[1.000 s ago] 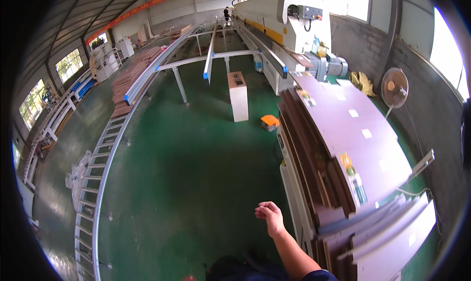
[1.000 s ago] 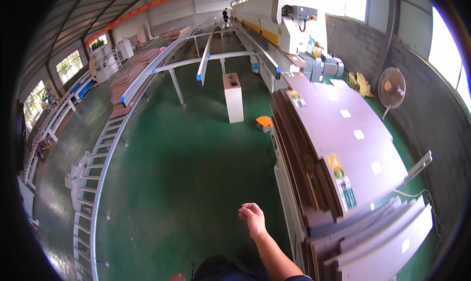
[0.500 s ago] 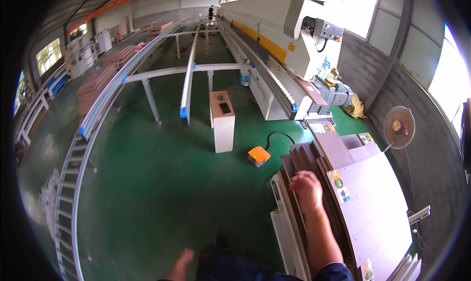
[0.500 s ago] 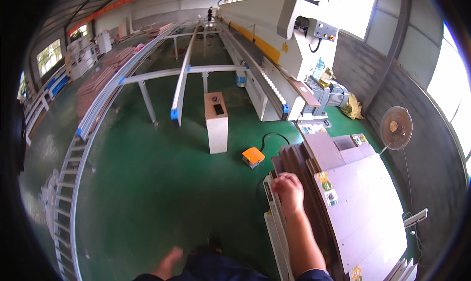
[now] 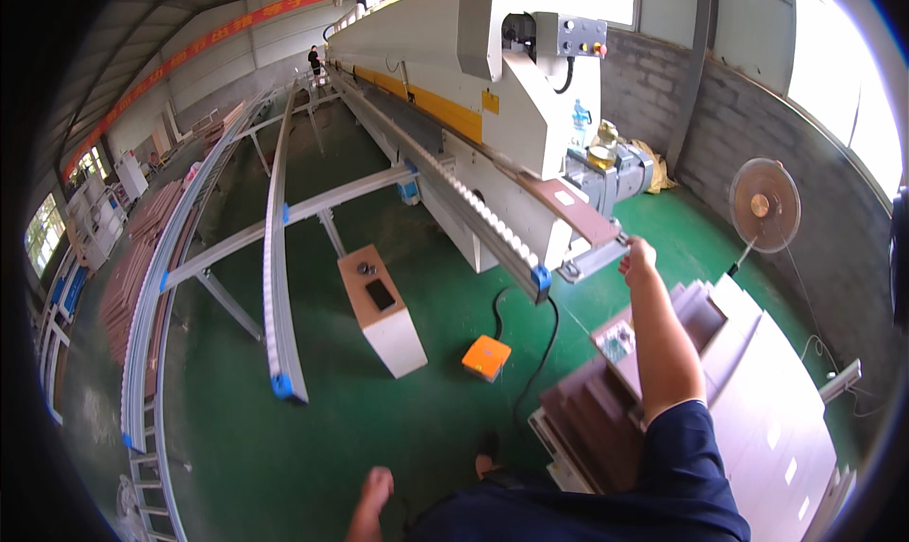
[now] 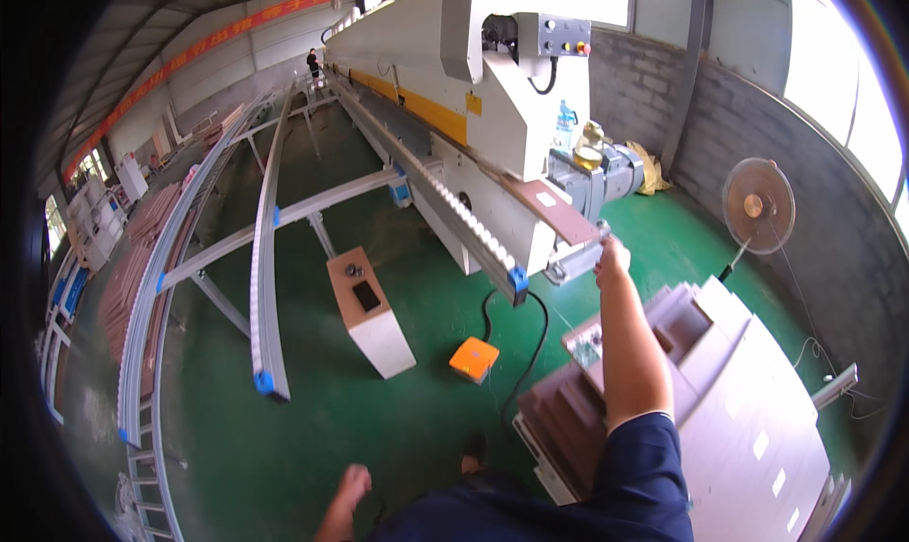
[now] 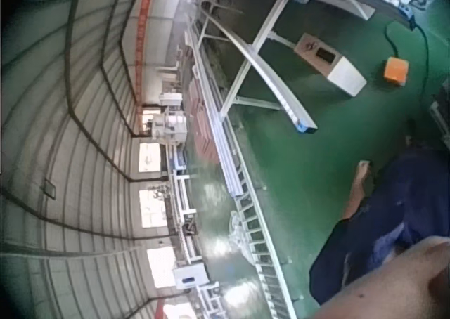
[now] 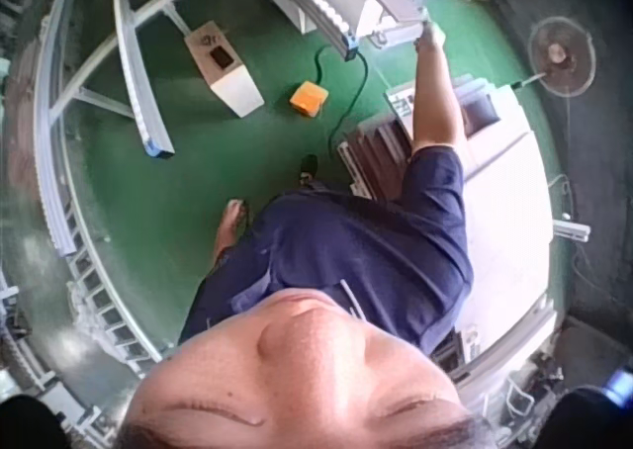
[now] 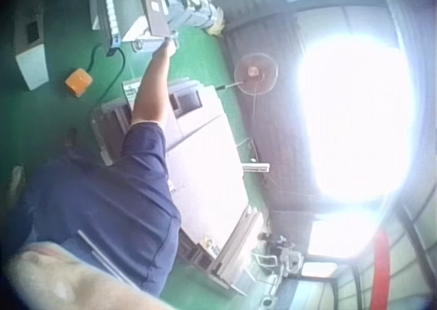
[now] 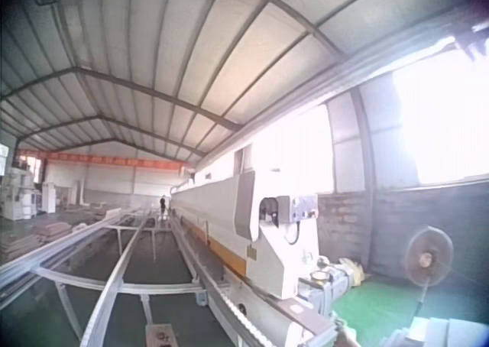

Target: The person removes wooden panels from a woodworking machine and stacks them onto a table by hand.

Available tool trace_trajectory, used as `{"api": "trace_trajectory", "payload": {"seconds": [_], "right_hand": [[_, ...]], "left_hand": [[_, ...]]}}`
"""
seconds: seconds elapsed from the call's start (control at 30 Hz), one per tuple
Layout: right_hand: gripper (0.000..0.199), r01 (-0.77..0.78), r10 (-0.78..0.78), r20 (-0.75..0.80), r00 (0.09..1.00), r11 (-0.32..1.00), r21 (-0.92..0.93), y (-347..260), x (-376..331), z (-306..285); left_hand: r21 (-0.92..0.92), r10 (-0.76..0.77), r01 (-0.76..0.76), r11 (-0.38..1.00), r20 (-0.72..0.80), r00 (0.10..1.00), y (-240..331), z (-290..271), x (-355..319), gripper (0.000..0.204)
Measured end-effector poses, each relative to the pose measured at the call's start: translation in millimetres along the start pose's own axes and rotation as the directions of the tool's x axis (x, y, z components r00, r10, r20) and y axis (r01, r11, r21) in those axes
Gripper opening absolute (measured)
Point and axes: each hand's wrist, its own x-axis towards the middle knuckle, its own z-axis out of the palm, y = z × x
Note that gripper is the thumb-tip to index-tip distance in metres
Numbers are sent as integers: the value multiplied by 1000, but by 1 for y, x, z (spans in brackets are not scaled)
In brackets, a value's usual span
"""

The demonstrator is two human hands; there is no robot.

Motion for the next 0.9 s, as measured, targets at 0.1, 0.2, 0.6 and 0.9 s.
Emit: {"api": "trace_trajectory", "payload": {"seconds": [0.1,0.2,0.6,0.9], "right_hand": [[33,-125,123,-172,977,992,-1,28,89,36],[35,-181,173,-138,975,982,-51,57,155,57],[30,-305,295,77,952,923,235,67,171,66],[20,8,15,-58,998,929,370,1,-21,28]], "left_hand": [[183,-345,336,924,20,938,-49,1,-5,10],[216,-533,526,823,-29,845,-45,-3,-7,11],[359,-319,218,907,253,913,27,19,216,12],[-339,163,138,931,721,673,407,217,274,30]]}}
